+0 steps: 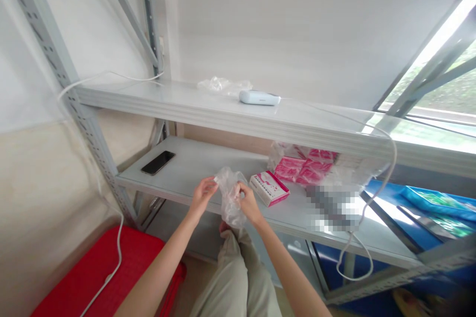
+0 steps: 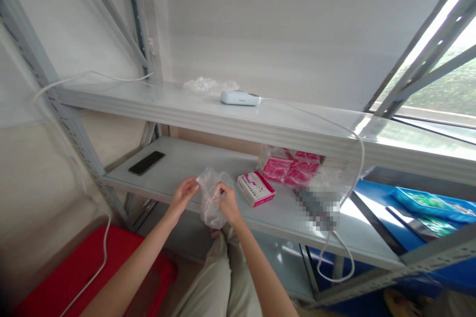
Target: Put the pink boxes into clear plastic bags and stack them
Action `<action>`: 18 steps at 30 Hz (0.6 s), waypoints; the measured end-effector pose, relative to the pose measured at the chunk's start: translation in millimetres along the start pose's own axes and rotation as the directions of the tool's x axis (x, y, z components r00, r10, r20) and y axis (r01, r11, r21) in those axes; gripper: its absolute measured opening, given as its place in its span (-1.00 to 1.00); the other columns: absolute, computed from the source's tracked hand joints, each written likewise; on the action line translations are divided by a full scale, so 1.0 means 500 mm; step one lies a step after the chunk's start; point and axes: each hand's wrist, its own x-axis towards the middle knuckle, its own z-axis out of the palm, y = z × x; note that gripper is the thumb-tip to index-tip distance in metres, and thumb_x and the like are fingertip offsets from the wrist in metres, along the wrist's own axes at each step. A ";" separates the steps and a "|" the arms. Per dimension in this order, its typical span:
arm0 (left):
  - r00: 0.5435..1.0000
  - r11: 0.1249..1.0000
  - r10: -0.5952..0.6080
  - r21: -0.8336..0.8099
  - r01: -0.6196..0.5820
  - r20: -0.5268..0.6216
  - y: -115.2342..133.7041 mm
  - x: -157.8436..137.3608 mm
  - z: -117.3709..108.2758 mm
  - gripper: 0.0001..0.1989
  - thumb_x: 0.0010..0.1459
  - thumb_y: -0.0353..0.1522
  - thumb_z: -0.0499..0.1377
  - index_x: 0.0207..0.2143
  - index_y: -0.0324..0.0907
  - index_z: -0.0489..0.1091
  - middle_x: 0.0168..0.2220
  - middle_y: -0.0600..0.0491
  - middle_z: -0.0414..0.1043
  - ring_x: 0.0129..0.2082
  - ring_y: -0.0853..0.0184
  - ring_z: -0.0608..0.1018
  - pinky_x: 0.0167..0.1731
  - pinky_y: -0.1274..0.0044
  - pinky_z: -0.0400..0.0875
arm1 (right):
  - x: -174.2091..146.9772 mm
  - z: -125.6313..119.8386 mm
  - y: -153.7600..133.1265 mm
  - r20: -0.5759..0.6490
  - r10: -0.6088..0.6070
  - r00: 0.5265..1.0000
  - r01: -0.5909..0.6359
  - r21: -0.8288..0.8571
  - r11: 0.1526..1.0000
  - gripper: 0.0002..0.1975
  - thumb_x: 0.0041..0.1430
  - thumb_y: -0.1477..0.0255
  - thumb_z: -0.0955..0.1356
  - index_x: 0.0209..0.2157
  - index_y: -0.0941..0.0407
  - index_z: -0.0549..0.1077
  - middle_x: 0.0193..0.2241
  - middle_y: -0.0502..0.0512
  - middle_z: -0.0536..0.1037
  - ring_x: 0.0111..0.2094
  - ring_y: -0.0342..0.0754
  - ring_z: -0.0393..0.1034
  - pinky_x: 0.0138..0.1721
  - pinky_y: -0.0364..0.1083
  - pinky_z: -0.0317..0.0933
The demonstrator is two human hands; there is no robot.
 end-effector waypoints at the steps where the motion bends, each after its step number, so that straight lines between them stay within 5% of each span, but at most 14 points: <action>1: 1.000 0.999 0.015 0.036 -0.014 -0.025 0.002 0.006 0.001 -0.49 -0.05 -0.04 0.23 -0.14 -0.20 0.40 -0.28 -0.04 0.51 -0.31 0.27 0.53 -0.27 0.46 0.40 | -0.005 0.000 -0.002 0.007 -0.003 1.000 0.003 0.002 1.000 -0.83 -0.17 0.42 0.30 -0.65 0.07 0.15 -0.61 -0.09 0.19 -0.51 -0.14 0.08 -0.40 -0.15 0.06; 8: 0.995 0.995 0.044 0.089 -0.036 -0.087 -0.001 0.027 -0.011 -0.62 -0.07 -0.04 0.23 -0.45 -0.19 0.41 -0.40 0.00 0.47 -0.35 0.28 0.49 -0.33 0.50 0.38 | -0.017 -0.018 0.000 0.080 0.038 0.996 -0.041 0.042 0.998 -0.92 -0.17 0.46 0.30 -0.56 0.08 0.25 -0.52 -0.04 0.33 -0.39 -0.08 0.23 -0.26 -0.09 0.14; 14: 0.996 0.999 0.033 -0.021 -0.035 -0.083 0.018 0.039 -0.064 -0.57 -0.07 -0.02 0.23 -0.35 -0.17 0.32 -0.39 0.04 0.47 -0.41 0.31 0.52 -0.33 0.48 0.42 | -0.009 -0.088 -0.004 0.363 0.190 0.912 -0.266 0.171 0.949 -0.43 -0.11 0.25 0.42 -0.01 0.07 0.34 -0.40 -0.01 0.42 -0.33 -0.06 0.29 -0.20 -0.08 0.19; 18: 0.998 0.999 0.032 0.000 -0.032 -0.055 0.045 0.046 -0.104 -0.56 -0.08 -0.01 0.24 -0.35 -0.16 0.28 -0.44 0.07 0.46 -0.46 0.33 0.52 -0.38 0.50 0.41 | 0.003 -0.123 -0.014 0.451 0.217 0.866 -0.341 0.214 0.915 -0.47 0.09 0.12 0.31 0.05 0.08 0.39 -0.15 0.11 0.48 -0.13 0.00 0.33 -0.07 -0.02 0.17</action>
